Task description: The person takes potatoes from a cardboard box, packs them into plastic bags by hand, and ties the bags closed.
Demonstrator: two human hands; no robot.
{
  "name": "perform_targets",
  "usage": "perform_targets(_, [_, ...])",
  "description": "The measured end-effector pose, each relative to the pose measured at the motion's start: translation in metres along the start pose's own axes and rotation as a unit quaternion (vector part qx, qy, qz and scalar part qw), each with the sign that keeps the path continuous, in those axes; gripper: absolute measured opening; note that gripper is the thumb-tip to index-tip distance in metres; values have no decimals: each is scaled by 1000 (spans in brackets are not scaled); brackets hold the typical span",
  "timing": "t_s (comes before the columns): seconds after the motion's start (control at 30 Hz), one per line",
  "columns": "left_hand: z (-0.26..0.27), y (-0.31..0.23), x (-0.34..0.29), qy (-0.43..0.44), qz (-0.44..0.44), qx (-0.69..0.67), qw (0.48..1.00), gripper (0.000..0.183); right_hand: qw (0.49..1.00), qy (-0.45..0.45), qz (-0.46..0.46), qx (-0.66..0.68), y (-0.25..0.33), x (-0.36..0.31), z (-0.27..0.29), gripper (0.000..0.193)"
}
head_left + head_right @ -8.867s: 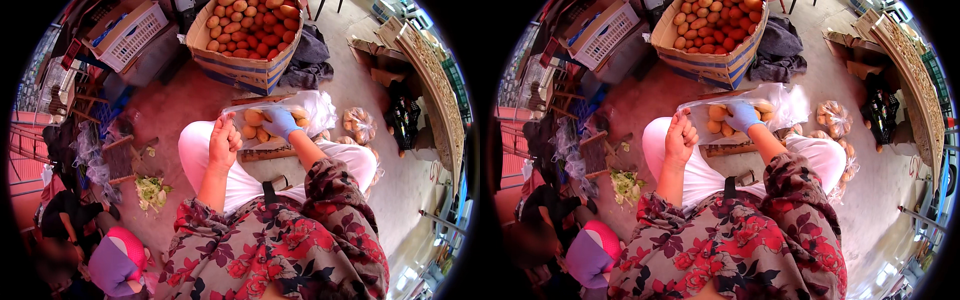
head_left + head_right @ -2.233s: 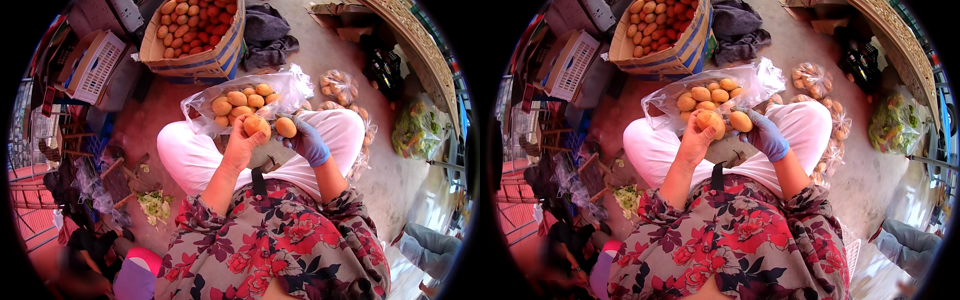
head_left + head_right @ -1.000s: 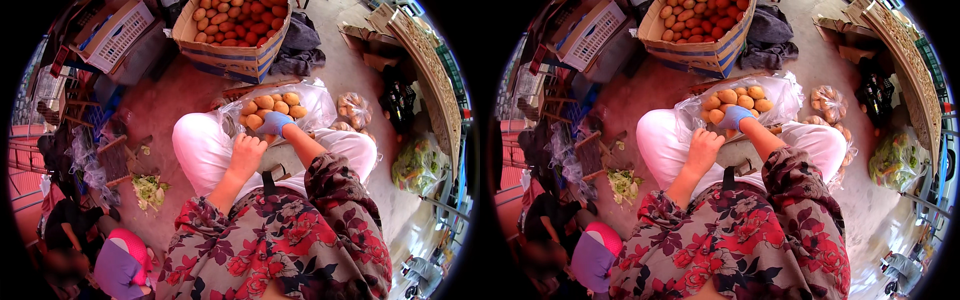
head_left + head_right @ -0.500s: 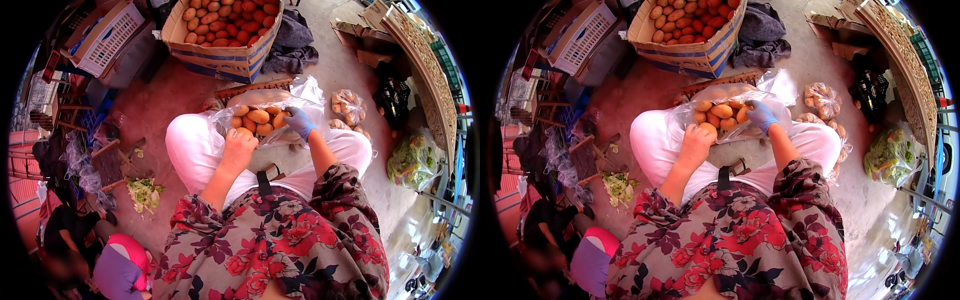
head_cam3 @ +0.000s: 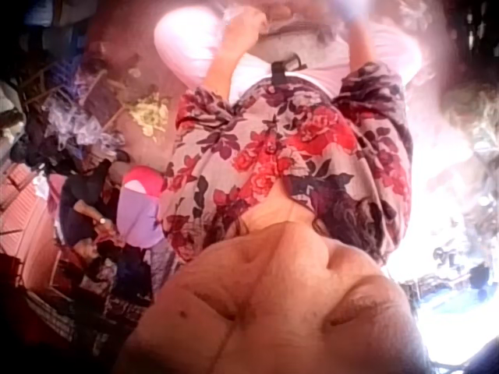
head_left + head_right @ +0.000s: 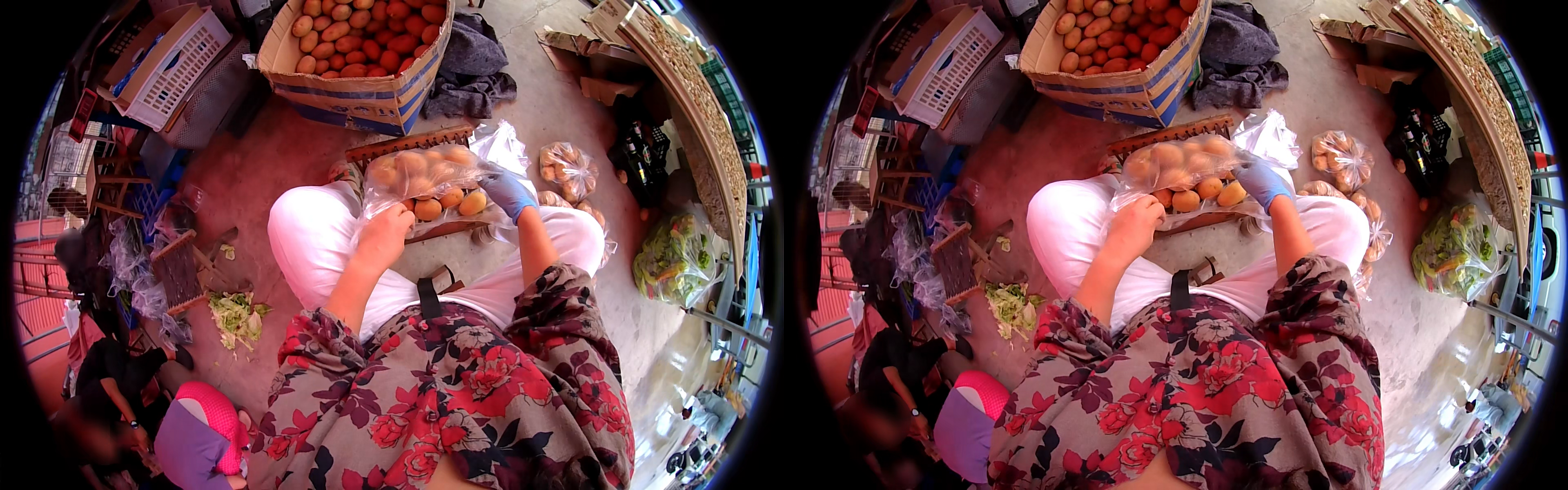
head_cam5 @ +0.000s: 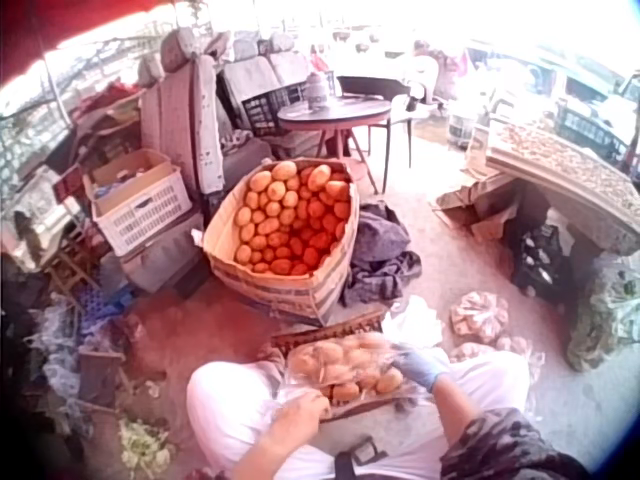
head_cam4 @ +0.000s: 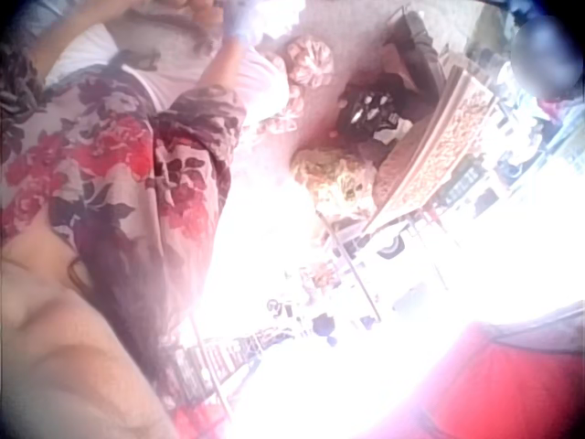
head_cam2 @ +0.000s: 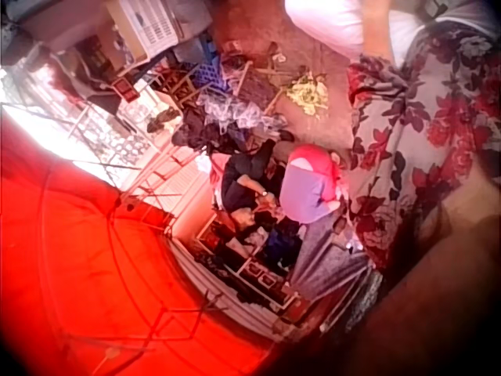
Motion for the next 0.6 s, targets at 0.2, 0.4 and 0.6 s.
perform_targets(0.2, [2, 13, 3, 84, 54, -23, 995, 15, 985, -30, 101, -138, 55, -4, 34, 35])
perform_targets(0.4, [28, 20, 34, 22, 131, -260, 957, 52, 966, 155, 113, 171, 107, -17, 18, 37])
perform_targets(0.6, [59, 51, 79, 30, 165, -388, 906, 52, 916, 255, 149, 271, 187, 2, 25, 32])
Point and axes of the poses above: each hand's wrist, its own x-axis towards the middle knuckle, its own z-axis out of the back of the hand, y = z × x, the point moved 7 cm from there along x, towards the middle knuckle, and after that the axes turned 2 degrees about -y, right-handed, at the moved point
